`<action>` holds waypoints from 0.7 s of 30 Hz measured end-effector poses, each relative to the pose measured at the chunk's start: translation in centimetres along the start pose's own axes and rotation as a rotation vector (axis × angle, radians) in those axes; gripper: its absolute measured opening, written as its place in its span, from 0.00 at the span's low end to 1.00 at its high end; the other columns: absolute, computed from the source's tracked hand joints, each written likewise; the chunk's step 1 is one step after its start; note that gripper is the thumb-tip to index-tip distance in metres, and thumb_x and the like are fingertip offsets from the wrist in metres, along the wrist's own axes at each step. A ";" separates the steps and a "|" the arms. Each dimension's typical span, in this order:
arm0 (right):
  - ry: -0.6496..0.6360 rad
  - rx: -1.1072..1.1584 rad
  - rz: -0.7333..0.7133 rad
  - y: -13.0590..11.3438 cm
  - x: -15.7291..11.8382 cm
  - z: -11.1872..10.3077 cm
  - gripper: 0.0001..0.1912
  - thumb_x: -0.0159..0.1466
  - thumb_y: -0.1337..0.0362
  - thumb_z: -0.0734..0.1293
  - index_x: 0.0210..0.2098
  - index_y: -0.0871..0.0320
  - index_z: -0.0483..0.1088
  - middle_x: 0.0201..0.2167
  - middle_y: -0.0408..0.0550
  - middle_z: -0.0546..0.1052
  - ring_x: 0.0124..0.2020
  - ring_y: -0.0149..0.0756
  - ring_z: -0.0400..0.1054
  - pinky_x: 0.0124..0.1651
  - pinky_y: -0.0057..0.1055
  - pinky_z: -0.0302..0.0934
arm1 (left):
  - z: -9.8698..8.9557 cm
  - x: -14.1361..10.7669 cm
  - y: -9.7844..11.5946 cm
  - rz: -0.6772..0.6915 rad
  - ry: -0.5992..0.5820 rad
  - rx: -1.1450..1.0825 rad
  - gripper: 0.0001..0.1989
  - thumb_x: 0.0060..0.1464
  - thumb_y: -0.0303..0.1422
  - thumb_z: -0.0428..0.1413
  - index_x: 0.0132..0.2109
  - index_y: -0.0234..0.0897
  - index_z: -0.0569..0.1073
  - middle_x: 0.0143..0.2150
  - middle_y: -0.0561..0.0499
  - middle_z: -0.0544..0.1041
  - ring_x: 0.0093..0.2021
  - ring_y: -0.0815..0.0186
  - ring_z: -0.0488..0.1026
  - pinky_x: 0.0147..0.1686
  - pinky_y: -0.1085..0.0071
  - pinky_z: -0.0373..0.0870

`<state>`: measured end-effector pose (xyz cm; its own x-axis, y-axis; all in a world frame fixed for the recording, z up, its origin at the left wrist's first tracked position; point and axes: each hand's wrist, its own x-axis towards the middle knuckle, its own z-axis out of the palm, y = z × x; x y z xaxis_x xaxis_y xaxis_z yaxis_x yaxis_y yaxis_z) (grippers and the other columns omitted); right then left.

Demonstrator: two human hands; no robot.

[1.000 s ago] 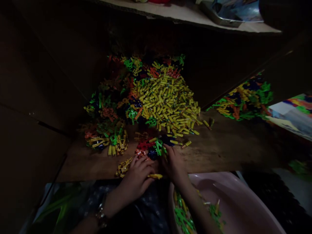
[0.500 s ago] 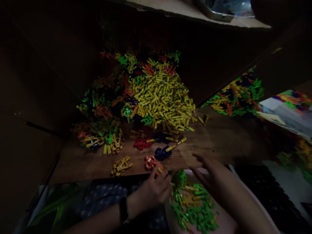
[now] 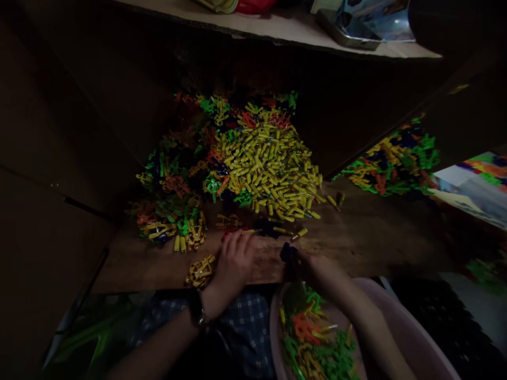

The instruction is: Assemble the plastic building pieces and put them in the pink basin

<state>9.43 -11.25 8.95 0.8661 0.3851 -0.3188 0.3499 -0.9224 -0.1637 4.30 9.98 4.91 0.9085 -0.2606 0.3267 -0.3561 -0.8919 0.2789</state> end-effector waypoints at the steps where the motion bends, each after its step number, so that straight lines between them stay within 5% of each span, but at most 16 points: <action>1: 0.061 -0.047 0.057 -0.4 0.7 -0.1 0.12 0.62 0.67 0.58 0.41 0.60 0.70 0.28 0.51 0.75 0.31 0.40 0.69 0.34 0.32 0.58 | 0.0 0.3 -0.8 -0.073 -0.017 0.075 0.16 0.59 0.25 0.46 0.54 0.31 0.65 0.52 0.41 0.70 0.54 0.57 0.64 0.54 0.54 0.59; 5: 0.253 -0.234 0.127 -2.6 3.9 0.4 0.14 0.63 0.64 0.59 0.46 0.63 0.67 0.41 0.59 0.72 0.44 0.50 0.65 0.42 0.38 0.55 | 1.0 -0.2 -0.6 0.046 -0.058 0.166 0.14 0.59 0.26 0.47 0.51 0.32 0.67 0.51 0.42 0.71 0.51 0.56 0.66 0.52 0.57 0.62; 8: 0.238 -0.241 0.102 -2.9 4.5 1.1 0.12 0.62 0.64 0.61 0.43 0.62 0.69 0.40 0.57 0.71 0.43 0.49 0.64 0.42 0.37 0.55 | 1.6 -1.8 1.8 0.146 -0.059 0.100 0.14 0.60 0.27 0.46 0.52 0.32 0.67 0.50 0.42 0.71 0.48 0.57 0.67 0.48 0.59 0.65; 12: 0.159 -0.216 0.070 -0.5 0.7 1.4 0.10 0.57 0.67 0.65 0.40 0.60 0.70 0.40 0.55 0.72 0.42 0.46 0.66 0.41 0.34 0.56 | 1.8 -3.7 5.7 0.181 -0.151 -0.155 0.14 0.60 0.31 0.46 0.50 0.32 0.67 0.49 0.44 0.71 0.47 0.60 0.67 0.46 0.64 0.66; 16: -0.020 -0.133 0.111 3.4 -5.2 1.3 0.07 0.54 0.66 0.66 0.33 0.56 0.72 0.33 0.52 0.74 0.34 0.44 0.69 0.34 0.32 0.56 | 1.6 -4.3 8.3 0.415 -0.238 -0.379 0.12 0.59 0.33 0.48 0.47 0.32 0.68 0.50 0.45 0.71 0.48 0.64 0.66 0.49 0.69 0.64; 18: -0.011 -0.079 0.142 4.9 -6.6 1.4 0.07 0.54 0.63 0.66 0.33 0.56 0.73 0.31 0.52 0.75 0.33 0.44 0.70 0.33 0.32 0.57 | 1.1 -4.1 8.1 0.468 -0.217 -0.405 0.11 0.59 0.32 0.48 0.46 0.33 0.68 0.50 0.45 0.71 0.50 0.64 0.65 0.51 0.67 0.63; 21: 0.146 0.023 0.263 5.5 -5.3 1.8 0.15 0.58 0.58 0.63 0.42 0.58 0.70 0.28 0.51 0.76 0.30 0.43 0.71 0.31 0.31 0.58 | -0.8 -3.6 5.3 0.290 -0.115 -0.311 0.10 0.59 0.30 0.47 0.46 0.32 0.69 0.49 0.45 0.72 0.51 0.61 0.65 0.51 0.63 0.63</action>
<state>6.13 -18.27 8.10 0.9687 0.1226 -0.2158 0.0995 -0.9884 -0.1150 -1.02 6.47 5.94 0.7737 -0.5385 0.3339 -0.6326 -0.6265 0.4553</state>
